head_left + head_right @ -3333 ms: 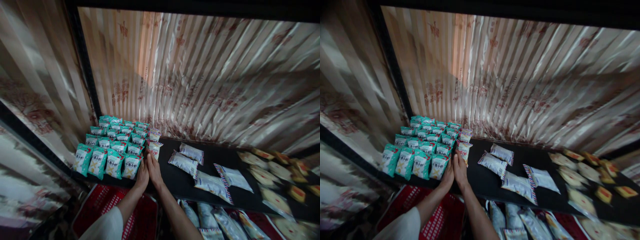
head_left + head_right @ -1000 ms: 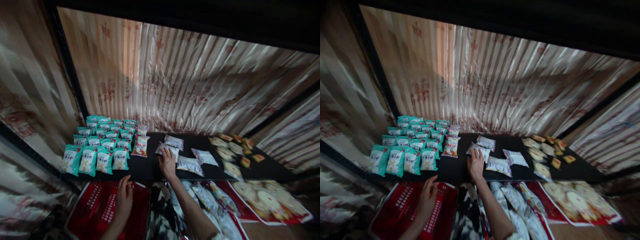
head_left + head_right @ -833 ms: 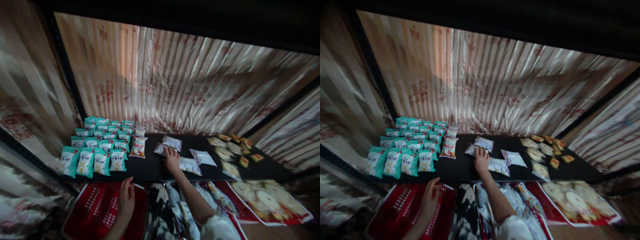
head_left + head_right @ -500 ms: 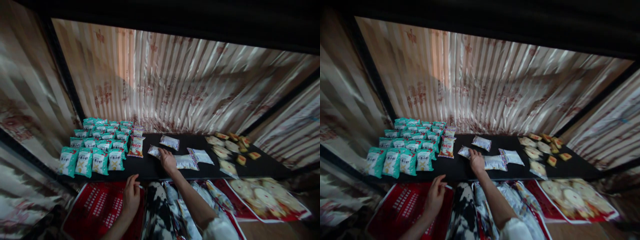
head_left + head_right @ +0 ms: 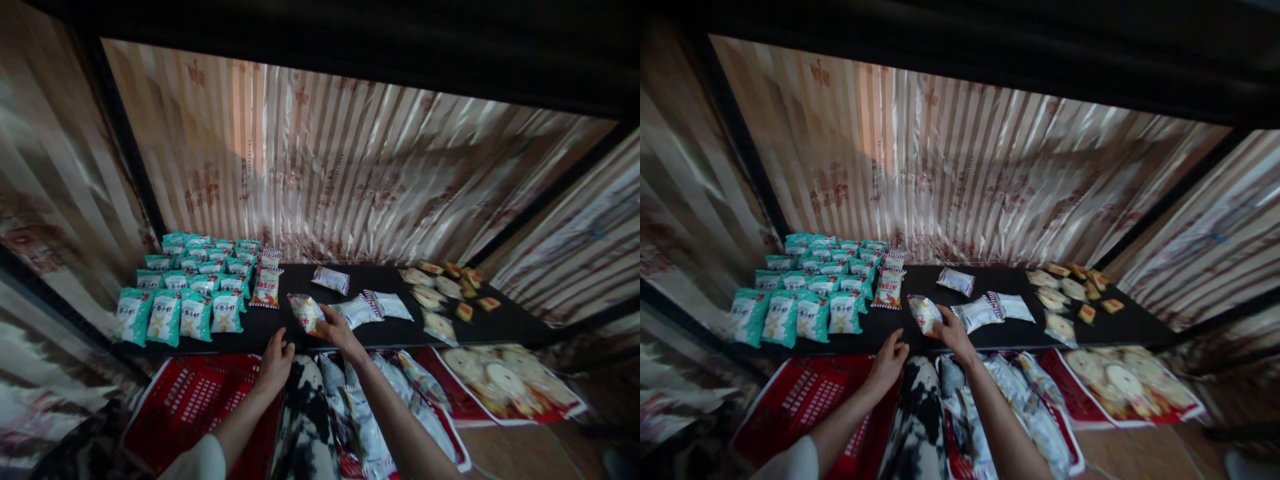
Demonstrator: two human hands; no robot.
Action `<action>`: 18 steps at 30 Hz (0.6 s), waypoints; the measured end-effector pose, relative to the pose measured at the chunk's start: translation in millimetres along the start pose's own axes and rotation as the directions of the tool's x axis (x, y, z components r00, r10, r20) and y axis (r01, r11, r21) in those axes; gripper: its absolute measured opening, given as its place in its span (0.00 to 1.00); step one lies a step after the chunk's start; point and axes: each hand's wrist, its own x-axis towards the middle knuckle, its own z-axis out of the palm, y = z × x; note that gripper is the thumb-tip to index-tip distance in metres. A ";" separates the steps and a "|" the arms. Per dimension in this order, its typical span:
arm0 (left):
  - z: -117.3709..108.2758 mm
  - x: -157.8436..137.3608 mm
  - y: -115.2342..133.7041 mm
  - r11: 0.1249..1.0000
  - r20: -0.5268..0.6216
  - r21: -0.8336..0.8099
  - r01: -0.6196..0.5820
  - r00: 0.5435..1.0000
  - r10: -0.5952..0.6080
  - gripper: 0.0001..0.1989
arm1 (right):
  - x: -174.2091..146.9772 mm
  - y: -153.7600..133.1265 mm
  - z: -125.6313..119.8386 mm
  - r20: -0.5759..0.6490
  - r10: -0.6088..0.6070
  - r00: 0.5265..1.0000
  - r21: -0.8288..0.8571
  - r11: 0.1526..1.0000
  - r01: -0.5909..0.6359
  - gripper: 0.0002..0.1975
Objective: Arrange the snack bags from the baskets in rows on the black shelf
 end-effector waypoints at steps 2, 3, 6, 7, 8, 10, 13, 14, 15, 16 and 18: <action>4.7 3.8 -2.0 0.996 0.016 -0.073 0.056 0.998 -0.055 0.23 | -11.1 -7.5 3.1 0.088 0.074 0.993 0.209 0.974 -0.091 0.21; 5.9 5.2 -3.4 0.990 0.024 -0.115 0.078 0.997 -0.076 0.25 | -16.6 -11.4 5.1 0.128 0.107 0.986 0.281 0.950 -0.140 0.21; 4.5 6.8 -6.0 0.963 0.057 -0.239 0.127 0.992 -0.116 0.30 | -29.5 -19.6 12.0 0.223 0.167 0.961 0.388 0.889 -0.244 0.20; 2.7 6.3 -5.7 0.950 0.072 -0.282 0.132 0.991 -0.116 0.31 | -32.3 -20.7 14.7 0.245 0.176 0.953 0.403 0.876 -0.265 0.20; 0.5 5.3 -4.5 0.936 0.087 -0.328 0.131 0.990 -0.109 0.31 | -34.3 -21.1 17.5 0.263 0.182 0.948 0.411 0.868 -0.280 0.20; -4.9 2.4 -0.2 0.902 0.101 -0.414 0.123 0.991 -0.089 0.31 | -37.0 -20.3 23.4 0.283 0.191 0.940 0.405 0.865 -0.298 0.20; -13.4 -1.2 7.4 0.862 0.097 -0.493 0.116 0.992 -0.078 0.28 | -39.4 -17.6 31.8 0.290 0.191 0.938 0.345 0.893 -0.288 0.22; -16.1 -1.5 9.1 0.858 0.089 -0.501 0.114 0.993 -0.080 0.27 | -40.1 -16.7 34.3 0.289 0.181 0.940 0.324 0.905 -0.274 0.23; -18.5 -1.3 10.0 0.859 0.075 -0.500 0.109 0.994 -0.082 0.26 | -40.8 -15.9 36.5 0.287 0.168 0.943 0.310 0.915 -0.257 0.24; -20.6 -0.5 9.9 0.864 0.057 -0.493 0.102 0.995 -0.084 0.25 | -41.4 -15.3 38.5 0.284 0.154 0.946 0.302 0.922 -0.241 0.26; -24.1 2.1 7.1 0.882 0.011 -0.464 0.082 0.996 -0.087 0.23 | -42.3 -14.8 42.6 0.283 0.130 0.950 0.305 0.927 -0.217 0.29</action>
